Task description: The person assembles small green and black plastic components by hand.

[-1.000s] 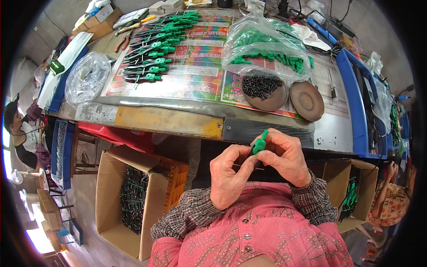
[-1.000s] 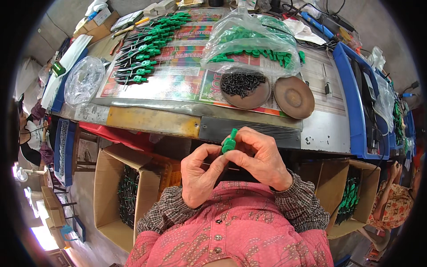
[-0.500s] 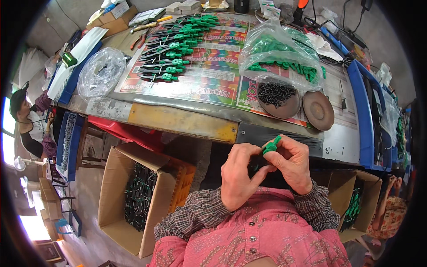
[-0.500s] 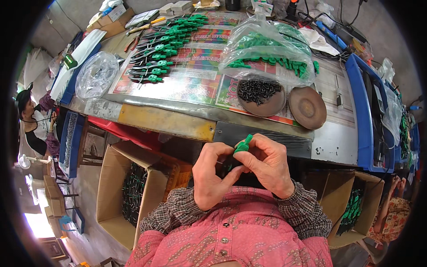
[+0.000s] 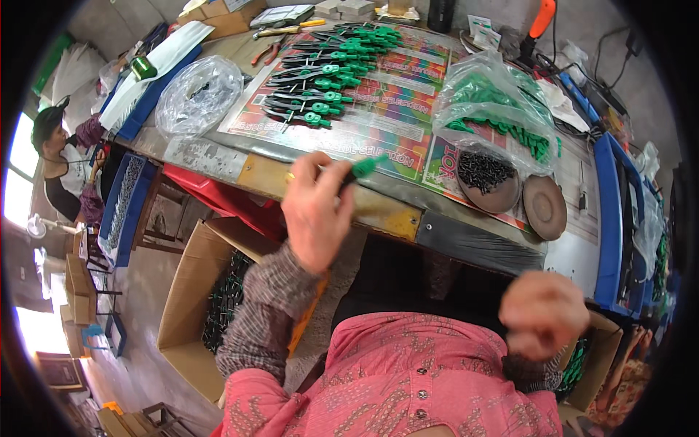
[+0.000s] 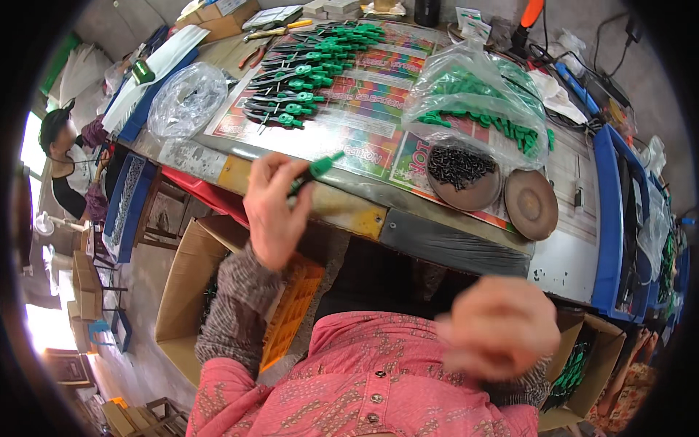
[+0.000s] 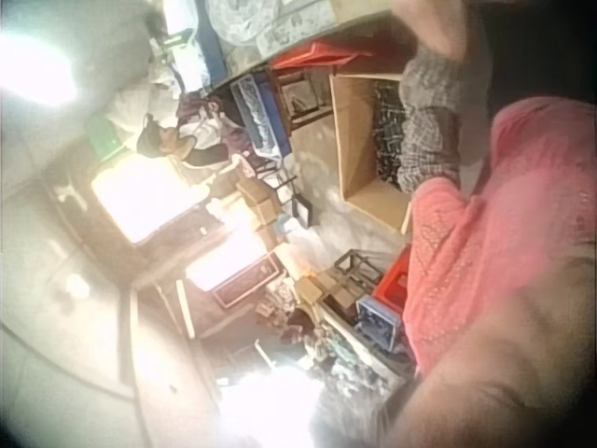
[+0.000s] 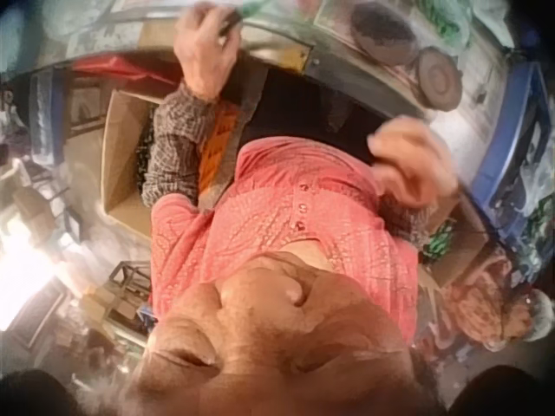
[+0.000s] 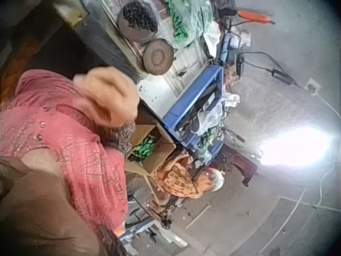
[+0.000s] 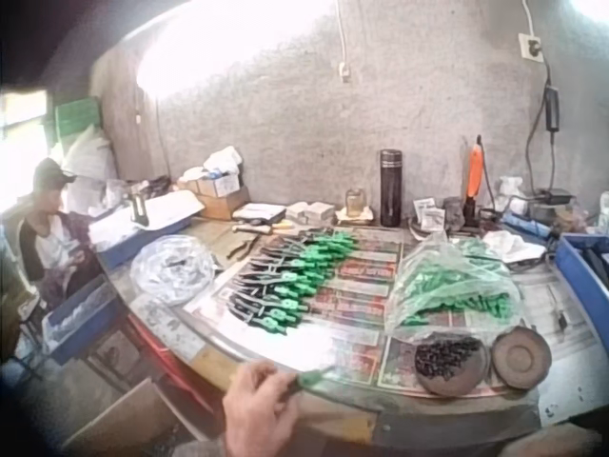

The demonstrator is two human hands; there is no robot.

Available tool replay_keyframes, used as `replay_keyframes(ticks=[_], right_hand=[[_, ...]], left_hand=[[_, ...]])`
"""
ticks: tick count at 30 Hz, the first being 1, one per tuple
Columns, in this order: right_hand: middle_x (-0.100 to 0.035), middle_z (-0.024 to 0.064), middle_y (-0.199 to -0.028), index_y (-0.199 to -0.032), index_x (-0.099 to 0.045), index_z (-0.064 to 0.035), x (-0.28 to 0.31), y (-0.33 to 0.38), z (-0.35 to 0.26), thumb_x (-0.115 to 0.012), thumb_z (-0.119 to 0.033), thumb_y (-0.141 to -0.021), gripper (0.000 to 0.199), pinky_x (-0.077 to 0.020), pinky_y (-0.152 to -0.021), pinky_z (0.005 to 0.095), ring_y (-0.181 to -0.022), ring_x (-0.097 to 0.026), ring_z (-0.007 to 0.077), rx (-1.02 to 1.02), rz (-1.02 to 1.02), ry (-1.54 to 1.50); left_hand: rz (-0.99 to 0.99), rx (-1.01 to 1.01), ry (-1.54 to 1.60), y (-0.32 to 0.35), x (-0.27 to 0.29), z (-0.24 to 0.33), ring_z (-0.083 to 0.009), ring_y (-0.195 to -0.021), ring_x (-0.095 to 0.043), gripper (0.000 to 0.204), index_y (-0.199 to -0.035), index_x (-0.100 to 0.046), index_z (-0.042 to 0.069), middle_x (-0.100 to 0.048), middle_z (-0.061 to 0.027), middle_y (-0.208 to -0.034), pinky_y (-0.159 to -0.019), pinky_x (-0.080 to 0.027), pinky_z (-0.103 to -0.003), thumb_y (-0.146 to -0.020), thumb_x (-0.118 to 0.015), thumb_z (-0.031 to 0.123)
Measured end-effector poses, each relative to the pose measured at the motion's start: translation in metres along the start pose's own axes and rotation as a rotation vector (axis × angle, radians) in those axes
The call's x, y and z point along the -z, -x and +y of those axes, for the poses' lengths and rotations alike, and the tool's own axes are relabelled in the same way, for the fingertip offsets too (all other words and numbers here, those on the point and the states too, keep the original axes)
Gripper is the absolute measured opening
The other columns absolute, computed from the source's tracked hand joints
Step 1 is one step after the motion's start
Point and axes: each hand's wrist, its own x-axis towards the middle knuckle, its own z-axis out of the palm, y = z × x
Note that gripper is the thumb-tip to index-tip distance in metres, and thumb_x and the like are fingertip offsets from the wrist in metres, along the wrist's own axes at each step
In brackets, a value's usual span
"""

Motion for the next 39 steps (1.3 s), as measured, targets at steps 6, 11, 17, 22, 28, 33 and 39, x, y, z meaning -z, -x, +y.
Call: replay_keyframes(ticks=[6, 11, 17, 22, 28, 33, 39], right_hand=[[-0.062, 0.0138, -0.072, -0.089, -0.069, -0.0072, 0.023, -0.043, -0.062, -0.070, -0.021, -0.080, 0.016, -0.0514, -0.063, 0.0345, -0.065, -0.063, 0.0238, 0.401, -0.322, -0.409], [-0.057, 0.0060, -0.065, -0.068, -0.056, -0.0050, 0.005, -0.062, -0.069, -0.057, -0.002, -0.080, 0.013, -0.0439, -0.043, 0.0280, -0.048, -0.055, 0.0177, 0.667, -0.268, -0.558], [-0.051, -0.0005, -0.058, -0.062, -0.045, -0.0099, -0.013, -0.064, -0.067, -0.053, 0.002, -0.081, 0.023, -0.0384, -0.034, 0.0257, -0.040, -0.049, 0.0099, 0.833, 0.050, -0.510], [-0.049, -0.0018, -0.055, -0.062, -0.043, -0.0102, -0.035, -0.074, -0.061, -0.051, 0.004, -0.081, 0.025, -0.0364, -0.030, 0.0250, -0.038, -0.048, 0.0081, 0.935, 0.242, -0.408], [-0.050, -0.0002, -0.052, -0.067, -0.046, -0.0091, -0.046, -0.065, -0.057, -0.049, 0.006, -0.078, 0.020, -0.0319, -0.026, 0.0233, -0.034, -0.046, 0.0082, 0.891, 0.323, -0.407], [-0.049, 0.0002, -0.046, -0.065, -0.048, -0.0074, -0.053, -0.060, -0.057, -0.049, 0.002, -0.077, 0.015, -0.0346, -0.027, 0.0253, -0.031, -0.045, 0.0088, 0.755, 0.415, -0.279], [-0.052, 0.0074, -0.046, -0.061, -0.045, -0.0060, -0.051, -0.080, -0.037, -0.049, -0.003, -0.081, 0.020, -0.0408, -0.032, 0.0292, -0.036, -0.053, 0.0153, 0.884, 0.173, -0.533]], left_hand=[[-0.008, -0.080, -0.315, -0.034, 0.009, -0.074, -0.0297, -0.090, -0.058, 0.030, -0.103, -0.065, 0.005, -0.054, -0.0131, -0.109, -0.077, -0.045, -0.040, -0.074, -0.068, 0.002], [-0.083, -0.128, -0.464, -0.046, 0.004, -0.103, -0.0284, -0.100, -0.057, 0.029, -0.104, -0.067, 0.012, -0.054, -0.0119, -0.117, -0.085, -0.038, -0.042, -0.075, -0.069, 0.009], [-0.063, -0.215, -0.484, -0.052, 0.001, -0.114, -0.0296, -0.107, -0.053, 0.022, -0.097, -0.067, 0.011, -0.056, -0.0116, -0.113, -0.091, -0.037, -0.046, -0.077, -0.060, 0.007], [-0.041, -0.226, -0.387, -0.054, 0.001, -0.121, -0.0306, -0.105, -0.054, 0.023, -0.098, -0.066, 0.008, -0.055, -0.0122, -0.111, -0.088, -0.044, -0.042, -0.076, -0.057, 0.003], [-0.007, -0.224, -0.264, -0.052, 0.004, -0.126, -0.0315, -0.099, -0.058, 0.032, -0.106, -0.065, 0.006, -0.058, -0.0145, -0.106, -0.085, -0.048, -0.039, -0.077, -0.057, -0.003], [0.061, -0.107, -0.217, -0.052, 0.021, -0.137, -0.0321, -0.097, -0.058, 0.028, -0.104, -0.065, 0.005, -0.059, -0.0140, -0.104, -0.084, -0.048, -0.039, -0.077, -0.060, -0.001], [0.203, -0.059, -0.533, -0.083, 0.077, -0.191, -0.0359, -0.098, -0.059, 0.025, -0.104, -0.063, 0.002, -0.061, -0.0177, -0.107, -0.085, -0.049, -0.042, -0.080, -0.057, 0.001]])
